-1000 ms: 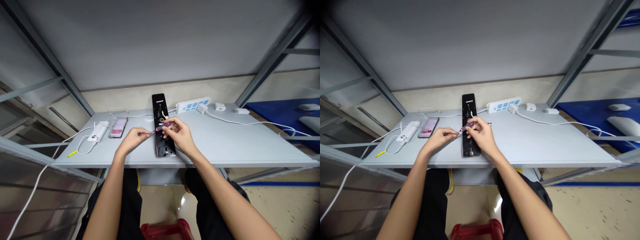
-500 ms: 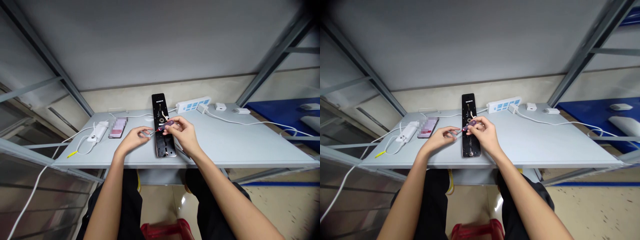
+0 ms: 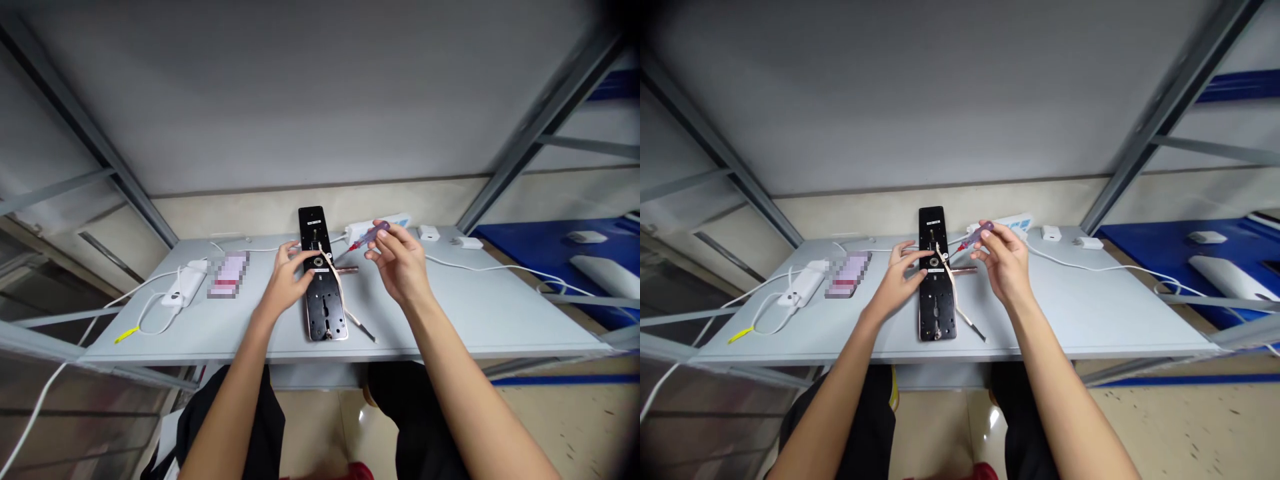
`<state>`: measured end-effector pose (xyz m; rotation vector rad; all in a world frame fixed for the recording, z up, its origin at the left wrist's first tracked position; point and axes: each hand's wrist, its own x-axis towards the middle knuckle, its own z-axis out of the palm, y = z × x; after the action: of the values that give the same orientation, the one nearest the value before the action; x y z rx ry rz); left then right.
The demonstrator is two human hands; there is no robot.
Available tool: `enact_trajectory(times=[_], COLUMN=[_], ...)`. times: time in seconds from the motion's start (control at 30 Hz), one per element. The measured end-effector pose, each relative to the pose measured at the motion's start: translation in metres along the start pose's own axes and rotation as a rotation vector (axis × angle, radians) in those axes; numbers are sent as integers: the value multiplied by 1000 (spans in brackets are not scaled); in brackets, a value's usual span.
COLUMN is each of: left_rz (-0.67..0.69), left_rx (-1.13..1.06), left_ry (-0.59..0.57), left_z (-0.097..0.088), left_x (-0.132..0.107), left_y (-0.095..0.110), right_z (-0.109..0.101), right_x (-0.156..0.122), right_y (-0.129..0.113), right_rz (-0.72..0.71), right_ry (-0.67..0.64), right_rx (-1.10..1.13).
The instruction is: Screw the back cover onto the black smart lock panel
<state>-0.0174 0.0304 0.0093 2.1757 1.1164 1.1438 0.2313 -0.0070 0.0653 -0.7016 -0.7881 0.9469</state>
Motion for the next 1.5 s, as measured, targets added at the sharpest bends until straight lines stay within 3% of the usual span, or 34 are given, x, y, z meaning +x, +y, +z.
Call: enact_trajectory(times=[0.13,0.3,0.53,0.93,1.5], left_rz=[136,86,-32,-128,-139], left_rx=[184,201,46,-80,-76], left_ry=[-61,40,165,238,194], left_z=[29,43,46,52,53], left_x=[7,9,11,7,4], left_y=[11,14,17,12,14], right_z=[11,17,19,25,27], right_x=[24,37,33,26,23], right_y=[-3,2,15,35,34], right_rz=[-70,-140,-111,-112,-126], right_ry=[-74,-83,-94,-243,-213], right_rx=[-99,-186,-214,-312,-374])
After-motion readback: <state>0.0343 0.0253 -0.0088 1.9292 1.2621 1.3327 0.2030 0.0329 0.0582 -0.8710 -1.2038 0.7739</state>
